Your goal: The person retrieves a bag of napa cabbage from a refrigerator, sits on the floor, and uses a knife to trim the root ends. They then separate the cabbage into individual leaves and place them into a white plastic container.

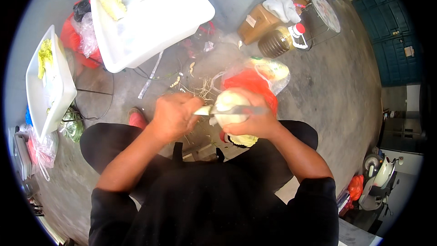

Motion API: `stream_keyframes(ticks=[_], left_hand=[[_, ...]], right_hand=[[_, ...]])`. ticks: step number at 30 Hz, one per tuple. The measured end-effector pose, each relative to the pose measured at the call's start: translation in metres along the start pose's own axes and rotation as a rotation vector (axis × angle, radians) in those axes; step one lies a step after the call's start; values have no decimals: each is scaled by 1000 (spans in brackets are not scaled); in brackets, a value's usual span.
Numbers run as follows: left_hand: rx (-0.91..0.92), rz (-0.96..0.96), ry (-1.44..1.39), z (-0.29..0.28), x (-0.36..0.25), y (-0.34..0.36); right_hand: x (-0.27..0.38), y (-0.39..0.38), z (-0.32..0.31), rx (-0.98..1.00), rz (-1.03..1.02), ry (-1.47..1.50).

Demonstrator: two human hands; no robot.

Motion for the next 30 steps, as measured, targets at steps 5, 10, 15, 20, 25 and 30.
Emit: stream_keyframes(ticks=[5,10,15,20,25,30], left_hand=[[-5,-55,49,13,16,-6],[-32,-244,66,19,26,-13],[-101,-222,-90,15,21,-5],[-96,-60,-91,12,4,7],[-151,-23,-127,19,1,19],[-18,35,-140,21,-20,31]], right_hand=[[-11,-5,-2,-13,16,-10],[1,-3,4,19,30,-140],[-6,0,-4,-21,-15,-180],[-6,0,-7,-32,-17,-167],[-1,-5,-15,-86,-69,-189],[-3,-8,-30,-147,-159,-279]])
Point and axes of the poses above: each hand's wrist, its own y-axis towards the middle knuckle, its own z-axis out of the palm, x = y × z, the point moved 2 cm from there along y, towards the middle knuckle, and after that the axes turned 14 degrees about y, right-handed, at the moved point
